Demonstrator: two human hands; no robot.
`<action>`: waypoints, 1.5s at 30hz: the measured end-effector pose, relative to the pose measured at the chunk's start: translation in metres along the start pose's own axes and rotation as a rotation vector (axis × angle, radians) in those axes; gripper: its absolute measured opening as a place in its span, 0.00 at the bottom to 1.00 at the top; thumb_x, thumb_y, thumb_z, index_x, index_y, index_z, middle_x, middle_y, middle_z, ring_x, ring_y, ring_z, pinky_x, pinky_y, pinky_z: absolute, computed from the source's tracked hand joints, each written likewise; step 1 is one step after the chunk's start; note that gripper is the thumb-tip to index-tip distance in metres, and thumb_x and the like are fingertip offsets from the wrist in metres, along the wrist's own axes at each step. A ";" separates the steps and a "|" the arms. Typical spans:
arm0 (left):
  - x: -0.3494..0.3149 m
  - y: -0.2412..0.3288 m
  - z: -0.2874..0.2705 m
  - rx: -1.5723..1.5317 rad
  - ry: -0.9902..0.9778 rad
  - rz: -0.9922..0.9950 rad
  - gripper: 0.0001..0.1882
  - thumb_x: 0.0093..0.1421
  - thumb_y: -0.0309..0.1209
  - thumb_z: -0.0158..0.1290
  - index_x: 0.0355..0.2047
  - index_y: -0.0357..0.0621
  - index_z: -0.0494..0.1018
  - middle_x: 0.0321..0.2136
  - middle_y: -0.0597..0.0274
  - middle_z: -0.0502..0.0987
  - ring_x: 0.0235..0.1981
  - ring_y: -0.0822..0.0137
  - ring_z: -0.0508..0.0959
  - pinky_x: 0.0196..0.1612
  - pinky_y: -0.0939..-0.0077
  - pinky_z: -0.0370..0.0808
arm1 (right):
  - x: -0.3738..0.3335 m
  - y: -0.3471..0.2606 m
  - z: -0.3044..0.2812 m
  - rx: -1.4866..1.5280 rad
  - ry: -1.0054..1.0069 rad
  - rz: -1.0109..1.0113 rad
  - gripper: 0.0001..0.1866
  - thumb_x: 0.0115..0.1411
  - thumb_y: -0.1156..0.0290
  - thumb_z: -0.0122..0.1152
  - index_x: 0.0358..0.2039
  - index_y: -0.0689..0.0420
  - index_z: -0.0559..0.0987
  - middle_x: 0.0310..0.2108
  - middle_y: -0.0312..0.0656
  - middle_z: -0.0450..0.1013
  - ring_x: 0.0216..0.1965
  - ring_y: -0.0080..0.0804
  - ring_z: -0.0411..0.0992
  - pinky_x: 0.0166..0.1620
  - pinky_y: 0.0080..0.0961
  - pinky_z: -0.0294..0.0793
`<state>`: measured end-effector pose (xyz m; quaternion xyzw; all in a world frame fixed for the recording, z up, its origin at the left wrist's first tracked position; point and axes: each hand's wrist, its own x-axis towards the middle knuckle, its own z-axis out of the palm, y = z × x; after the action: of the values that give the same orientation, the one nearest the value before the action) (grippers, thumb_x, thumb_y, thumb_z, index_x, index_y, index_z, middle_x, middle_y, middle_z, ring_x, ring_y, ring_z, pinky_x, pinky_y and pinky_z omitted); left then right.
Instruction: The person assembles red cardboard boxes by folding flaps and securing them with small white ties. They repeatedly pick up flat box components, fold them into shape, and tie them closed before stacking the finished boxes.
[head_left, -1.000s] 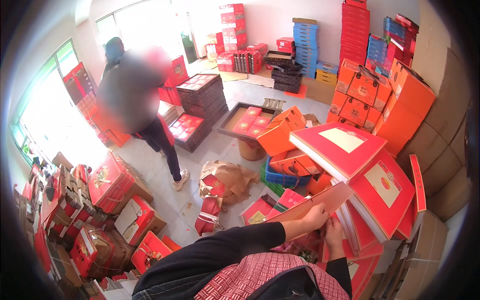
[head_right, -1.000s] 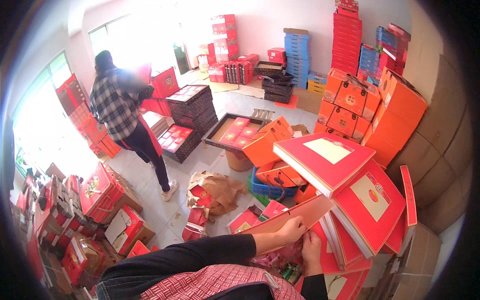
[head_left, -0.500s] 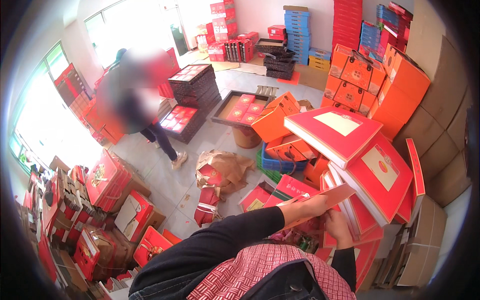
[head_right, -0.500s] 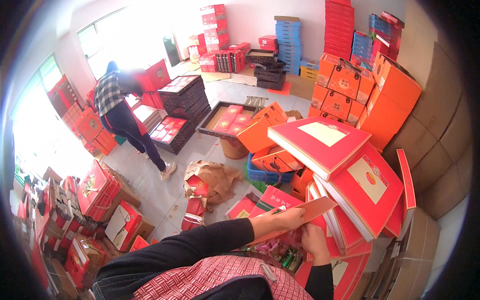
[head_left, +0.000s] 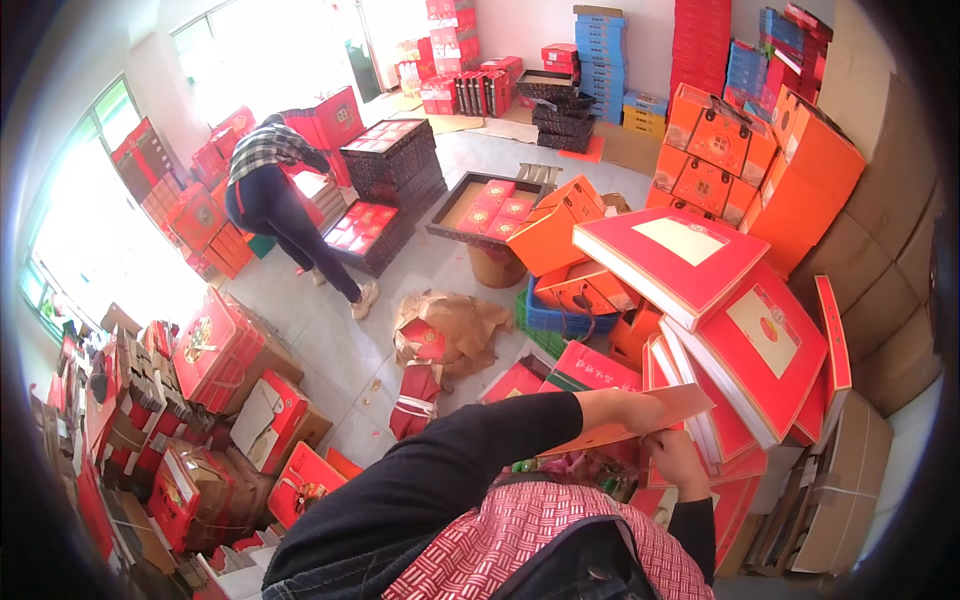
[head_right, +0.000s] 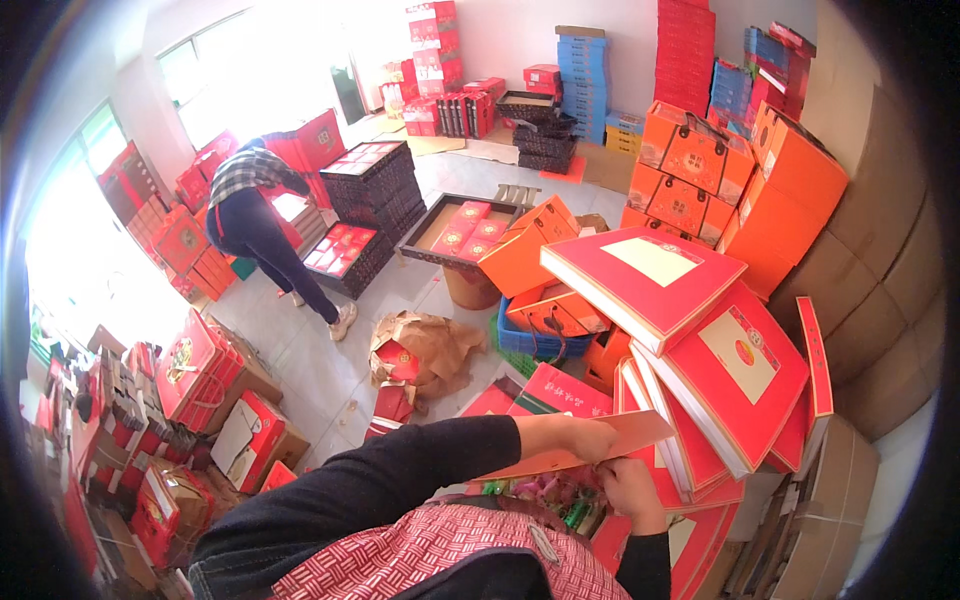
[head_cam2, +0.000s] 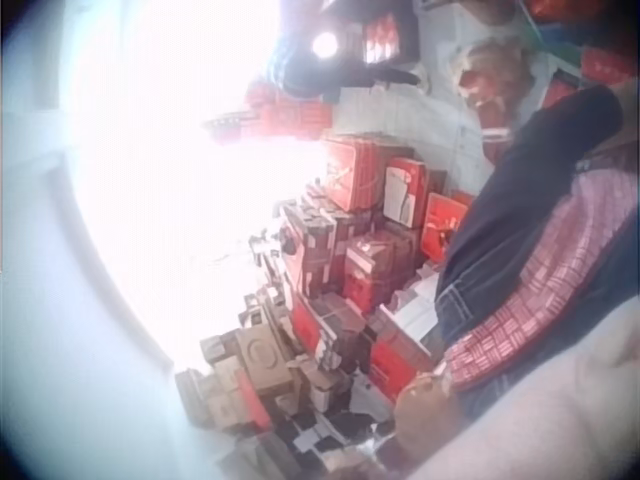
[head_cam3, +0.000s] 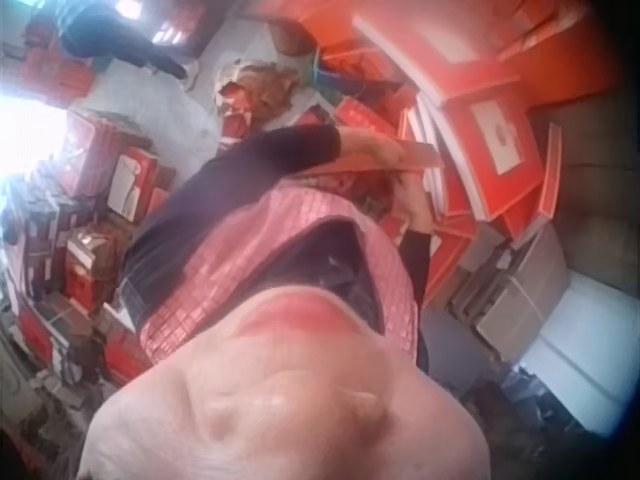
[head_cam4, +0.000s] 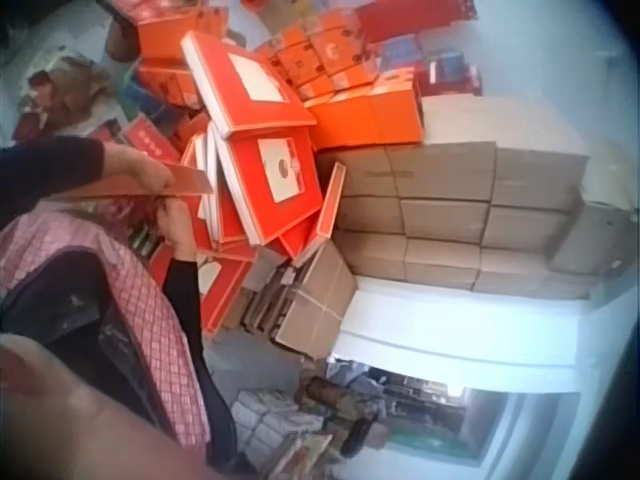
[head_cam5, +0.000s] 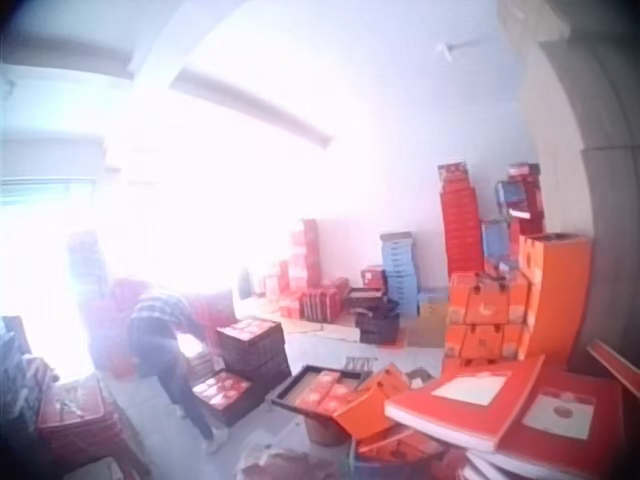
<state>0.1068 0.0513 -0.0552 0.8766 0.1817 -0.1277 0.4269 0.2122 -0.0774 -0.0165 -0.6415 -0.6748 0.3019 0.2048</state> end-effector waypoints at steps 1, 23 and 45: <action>0.005 -0.003 0.002 0.048 0.052 0.004 0.13 0.45 0.25 0.45 0.33 0.31 0.69 0.33 0.41 0.73 0.38 0.47 0.74 0.39 0.62 0.69 | 0.000 0.001 0.000 0.047 0.036 0.042 0.09 0.49 0.72 0.53 0.29 0.64 0.77 0.25 0.57 0.70 0.31 0.49 0.72 0.33 0.34 0.70; -0.010 -0.047 0.017 -1.168 0.124 -0.206 0.10 0.53 0.27 0.45 0.31 0.40 0.75 0.27 0.59 0.75 0.28 0.65 0.75 0.30 0.70 0.72 | 0.023 0.029 0.023 0.039 0.250 0.015 0.16 0.51 0.58 0.56 0.26 0.61 0.76 0.20 0.48 0.72 0.23 0.37 0.74 0.27 0.33 0.70; -0.094 -0.042 -0.015 0.081 0.670 -0.329 0.11 0.52 0.31 0.49 0.31 0.34 0.69 0.26 0.38 0.72 0.34 0.43 0.73 0.36 0.58 0.68 | -0.025 0.118 0.041 0.594 0.390 0.308 0.16 0.58 0.58 0.52 0.29 0.61 0.72 0.13 0.33 0.63 0.14 0.27 0.60 0.19 0.24 0.60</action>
<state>0.0046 0.0680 -0.0399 0.8450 0.4446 0.0921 0.2824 0.2753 -0.1084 -0.1229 -0.6933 -0.4022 0.3840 0.4584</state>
